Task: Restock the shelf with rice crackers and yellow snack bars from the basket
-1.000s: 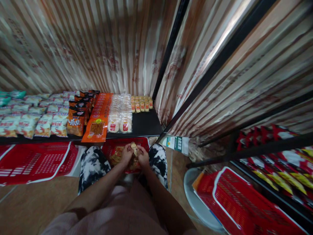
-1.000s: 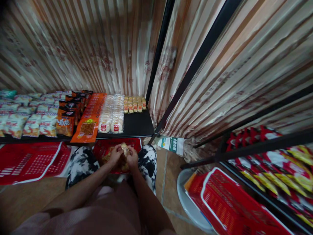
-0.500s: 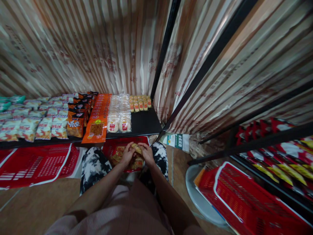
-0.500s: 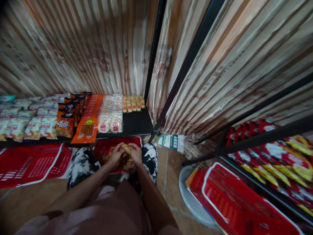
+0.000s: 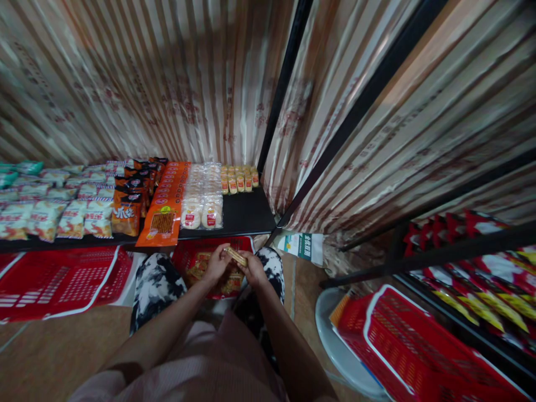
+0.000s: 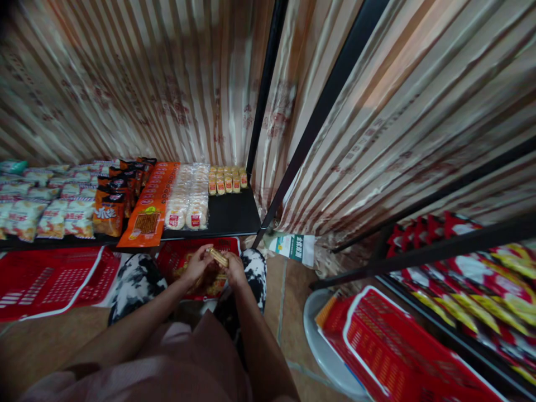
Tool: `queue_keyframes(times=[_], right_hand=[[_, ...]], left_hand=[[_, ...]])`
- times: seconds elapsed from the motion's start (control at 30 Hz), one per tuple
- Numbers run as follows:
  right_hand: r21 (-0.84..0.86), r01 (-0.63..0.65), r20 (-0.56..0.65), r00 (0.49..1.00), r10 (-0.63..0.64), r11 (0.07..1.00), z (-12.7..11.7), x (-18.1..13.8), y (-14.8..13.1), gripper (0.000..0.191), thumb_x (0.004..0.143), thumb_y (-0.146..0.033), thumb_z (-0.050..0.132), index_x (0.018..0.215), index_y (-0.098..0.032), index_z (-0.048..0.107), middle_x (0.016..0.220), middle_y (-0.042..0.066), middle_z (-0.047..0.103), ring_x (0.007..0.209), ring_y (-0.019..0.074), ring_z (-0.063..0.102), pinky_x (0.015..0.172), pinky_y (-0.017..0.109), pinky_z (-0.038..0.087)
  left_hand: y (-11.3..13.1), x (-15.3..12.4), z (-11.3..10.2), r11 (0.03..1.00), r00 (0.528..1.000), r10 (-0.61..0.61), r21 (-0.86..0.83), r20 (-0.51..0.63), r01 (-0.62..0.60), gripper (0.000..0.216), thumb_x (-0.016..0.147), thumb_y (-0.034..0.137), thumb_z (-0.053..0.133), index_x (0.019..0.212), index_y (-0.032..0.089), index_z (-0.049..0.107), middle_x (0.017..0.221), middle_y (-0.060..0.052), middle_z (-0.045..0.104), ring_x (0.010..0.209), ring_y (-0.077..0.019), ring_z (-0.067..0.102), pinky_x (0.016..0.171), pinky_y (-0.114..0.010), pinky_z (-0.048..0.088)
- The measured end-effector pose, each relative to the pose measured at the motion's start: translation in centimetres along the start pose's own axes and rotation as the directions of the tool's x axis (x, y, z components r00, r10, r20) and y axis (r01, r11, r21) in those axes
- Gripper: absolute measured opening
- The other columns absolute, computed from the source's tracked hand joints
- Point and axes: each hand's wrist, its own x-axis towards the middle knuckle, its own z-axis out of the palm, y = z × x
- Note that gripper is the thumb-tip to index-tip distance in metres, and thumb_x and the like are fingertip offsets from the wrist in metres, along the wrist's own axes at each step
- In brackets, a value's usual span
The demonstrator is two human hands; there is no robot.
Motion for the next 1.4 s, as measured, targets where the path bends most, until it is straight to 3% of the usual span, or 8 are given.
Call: queue_keyframes(times=[0.27, 0.4, 0.67, 0.87, 0.97, 1.07, 1.23, 1.4], right_hand=[[0.224, -0.257, 0.098, 0.966, 0.241, 0.94, 0.3, 0.1, -0.5, 0.02, 0.083, -0.02, 0.042, 0.076, -0.018, 0.061, 0.068, 0.002, 0.066, 0.056, 0.0087, 0.06, 0.051, 0.016, 0.045], [0.221, -0.286, 0.115, 0.957, 0.266, 0.933, 0.5, 0.0, -0.5, 0.025, 0.086, -0.021, 0.037, 0.076, -0.016, 0.059, 0.065, 0.003, 0.066, 0.056, 0.0093, 0.062, 0.053, 0.017, 0.048], [0.108, -0.01, 0.027, 1.0, 0.007, 0.994, -0.1, -0.3, -0.9, 0.021, 0.077, -0.039, 0.054, 0.082, -0.02, 0.06, 0.079, 0.004, 0.069, 0.072, 0.018, 0.066, 0.062, 0.028, 0.052], [-0.135, 0.28, 0.184, 0.95, -0.254, 0.95, -0.6, -0.3, -1.4, 0.038, 0.067, -0.047, 0.064, 0.092, -0.018, 0.064, 0.084, 0.003, 0.069, 0.076, 0.0189, 0.064, 0.072, 0.03, 0.049], [-0.348, 0.425, 0.235, 0.902, -0.361, 0.836, -1.1, -0.5, -1.8, 0.037, 0.072, -0.044, 0.06, 0.1, -0.02, 0.064, 0.092, 0.003, 0.069, 0.084, 0.0186, 0.063, 0.08, 0.031, 0.047], [-0.62, 0.509, 0.25, 0.849, -0.465, 0.597, -1.4, -0.9, -2.5, 0.036, 0.077, -0.04, 0.056, 0.107, -0.021, 0.065, 0.099, 0.005, 0.067, 0.092, 0.0199, 0.06, 0.086, 0.031, 0.044], [-0.853, 0.473, 0.276, 0.769, -0.577, 0.222, -1.3, -1.9, -3.6, 0.045, 0.081, -0.037, 0.055, 0.121, -0.017, 0.058, 0.104, 0.011, 0.063, 0.1, 0.0231, 0.055, 0.088, 0.032, 0.041], [-0.911, 0.407, 0.293, 0.747, -0.597, 0.062, -1.3, -2.2, -4.1, 0.043, 0.08, -0.037, 0.054, 0.118, -0.017, 0.06, 0.094, 0.01, 0.06, 0.092, 0.0234, 0.054, 0.083, 0.031, 0.042]], left_hand=[[1.5, 0.5, -0.2, 0.914, 0.984, 0.16, 0.389, -0.08, -0.117, 0.024, 0.072, 0.022, 0.062, 0.095, 0.021, 0.067, 0.089, -0.003, 0.057, 0.089, -0.0152, 0.055, 0.089, -0.03, 0.044], [1.8, 1.0, 0.2, 0.944, 0.993, 0.104, 0.319, -0.06, -0.08, 0.021, 0.073, 0.024, 0.061, 0.093, 0.019, 0.065, 0.089, -0.004, 0.06, 0.088, -0.0155, 0.057, 0.086, -0.03, 0.045], [2.3, 2.0, 1.2, 0.986, 0.998, 0.056, 0.159, -0.009, -0.053, 0.014, 0.069, 0.026, 0.063, 0.08, 0.017, 0.061, 0.074, -0.001, 0.063, 0.068, -0.0124, 0.057, 0.066, -0.023, 0.046], [2.4, 2.9, 1.1, 0.947, 0.99, 0.142, 0.294, -0.015, -0.131, 0.013, 0.07, 0.026, 0.06, 0.079, 0.018, 0.062, 0.075, -0.001, 0.063, 0.071, -0.0131, 0.056, 0.069, -0.024, 0.044], [2.7, 3.2, 1.3, 0.895, 0.982, 0.189, 0.414, -0.019, -0.165, 0.014, 0.072, 0.027, 0.06, 0.082, 0.018, 0.064, 0.079, -0.002, 0.062, 0.075, -0.0143, 0.056, 0.071, -0.025, 0.043], [3.3, 3.2, 1.7, 0.848, 0.977, 0.211, 0.499, -0.006, -0.18, 0.017, 0.072, 0.028, 0.06, 0.085, 0.018, 0.065, 0.081, -0.002, 0.061, 0.077, -0.0152, 0.056, 0.073, -0.026, 0.042], [4.3, 3.5, 2.7, 0.801, 0.977, 0.211, 0.575, -0.014, -0.165, 0.017, 0.072, 0.026, 0.061, 0.087, 0.019, 0.066, 0.081, -0.002, 0.058, 0.075, -0.0145, 0.056, 0.072, -0.025, 0.042], [4.7, 3.8, 3.5, 0.788, 0.978, 0.211, 0.592, -0.001, -0.169, 0.016, 0.071, 0.024, 0.063, 0.086, 0.021, 0.066, 0.079, -0.001, 0.056, 0.075, -0.0142, 0.055, 0.072, -0.025, 0.042]])
